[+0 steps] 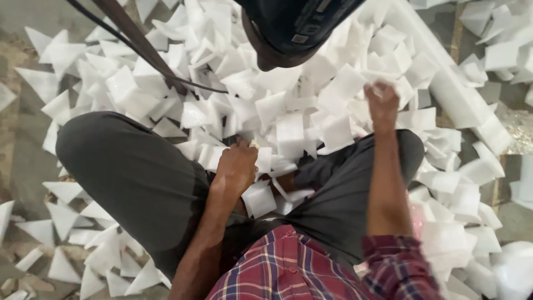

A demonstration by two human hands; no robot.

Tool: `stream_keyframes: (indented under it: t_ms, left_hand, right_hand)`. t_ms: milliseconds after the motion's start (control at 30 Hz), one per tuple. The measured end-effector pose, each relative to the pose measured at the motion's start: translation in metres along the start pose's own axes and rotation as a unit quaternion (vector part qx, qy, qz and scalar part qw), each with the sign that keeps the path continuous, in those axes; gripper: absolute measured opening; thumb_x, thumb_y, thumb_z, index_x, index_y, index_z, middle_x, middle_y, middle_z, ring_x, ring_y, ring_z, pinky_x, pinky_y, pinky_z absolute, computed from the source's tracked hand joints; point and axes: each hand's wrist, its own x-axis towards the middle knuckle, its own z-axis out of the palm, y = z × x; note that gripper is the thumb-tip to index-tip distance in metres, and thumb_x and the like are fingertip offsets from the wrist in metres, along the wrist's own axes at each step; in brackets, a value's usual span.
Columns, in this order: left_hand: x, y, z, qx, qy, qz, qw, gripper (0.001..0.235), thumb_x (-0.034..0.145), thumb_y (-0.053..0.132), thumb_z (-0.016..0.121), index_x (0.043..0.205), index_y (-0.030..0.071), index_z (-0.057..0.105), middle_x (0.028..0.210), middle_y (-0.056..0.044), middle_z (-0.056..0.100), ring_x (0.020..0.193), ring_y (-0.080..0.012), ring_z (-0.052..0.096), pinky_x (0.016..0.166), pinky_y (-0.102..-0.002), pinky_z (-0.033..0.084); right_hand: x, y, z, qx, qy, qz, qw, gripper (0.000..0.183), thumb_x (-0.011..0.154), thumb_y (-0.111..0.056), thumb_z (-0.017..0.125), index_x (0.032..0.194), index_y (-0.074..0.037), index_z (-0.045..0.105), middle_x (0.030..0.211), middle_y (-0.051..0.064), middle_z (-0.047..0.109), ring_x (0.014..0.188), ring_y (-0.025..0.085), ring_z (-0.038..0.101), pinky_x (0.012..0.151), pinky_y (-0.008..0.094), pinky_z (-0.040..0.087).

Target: The person sits cross-legged on the floor and repeatedly folds small white foam pieces by hand. They pick up a piece, fold it in half, press the edges together, and place it down, repeating this process continuously.

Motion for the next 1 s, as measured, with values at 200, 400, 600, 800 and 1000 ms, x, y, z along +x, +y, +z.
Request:
stream_keyframes:
  t_ms: [200, 400, 600, 800, 1000]
  left_hand:
    - [-0.002, -0.003, 0.007, 0.045, 0.023, -0.011, 0.999, 0.036, 0.071, 0.012, 0.082, 0.102, 0.000, 0.070, 0.107, -0.019, 0.066, 0.097, -0.0389, 0.065, 0.077, -0.051, 0.052]
    - [0.006, 0.003, 0.028, 0.068, -0.022, 0.006, 0.997, 0.024, 0.076, 0.014, 0.081, 0.095, 0.005, 0.071, 0.104, -0.017, 0.067, 0.099, -0.0366, 0.065, 0.079, -0.049, 0.053]
    - [0.012, 0.011, 0.043, 0.016, -0.017, 0.056, 0.998, 0.020, 0.080, 0.018, 0.077, 0.091, 0.004, 0.068, 0.102, -0.019, 0.067, 0.095, -0.0391, 0.066, 0.081, -0.049, 0.053]
    - [0.021, 0.031, 0.050, -0.192, -0.004, 0.030, 0.981, 0.040, 0.080, 0.028, 0.078, 0.101, -0.005, 0.067, 0.102, -0.026, 0.069, 0.098, -0.0437, 0.065, 0.082, -0.051, 0.051]
    - [0.041, 0.034, 0.038, -0.486, 0.040, -0.100, 0.867, 0.042, 0.100, 0.031, 0.065, 0.119, -0.006, 0.069, 0.098, -0.024, 0.078, 0.083, -0.0220, 0.072, 0.071, -0.035, 0.056]
  right_hand:
    - [-0.005, -0.028, 0.008, 0.142, -0.114, 0.401, 0.898, 0.063, 0.092, -0.056, 0.067, 0.102, 0.006, 0.069, 0.086, 0.012, 0.073, 0.068, 0.019, 0.068, 0.059, 0.026, 0.056]
    - [-0.018, -0.055, 0.020, 0.171, -0.190, 0.230, 0.939, 0.055, 0.089, -0.035, 0.088, 0.106, 0.013, 0.067, 0.090, 0.011, 0.067, 0.074, 0.016, 0.062, 0.061, 0.028, 0.052]
    - [-0.020, -0.074, 0.043, 0.244, -0.297, 0.254, 0.888, 0.031, 0.081, -0.018, 0.083, 0.098, 0.005, 0.071, 0.082, 0.010, 0.074, 0.063, 0.016, 0.068, 0.056, 0.029, 0.054]
    - [-0.051, -0.112, 0.045, 0.332, -0.289, 0.241, 0.865, 0.026, 0.081, -0.015, 0.087, 0.091, 0.005, 0.073, 0.080, 0.008, 0.074, 0.063, 0.013, 0.065, 0.055, 0.028, 0.053]
    - [-0.069, -0.157, 0.029, 0.324, -0.207, 0.248, 0.889, 0.027, 0.084, -0.012, 0.088, 0.088, 0.009, 0.071, 0.075, 0.009, 0.070, 0.061, 0.015, 0.063, 0.057, 0.029, 0.052]
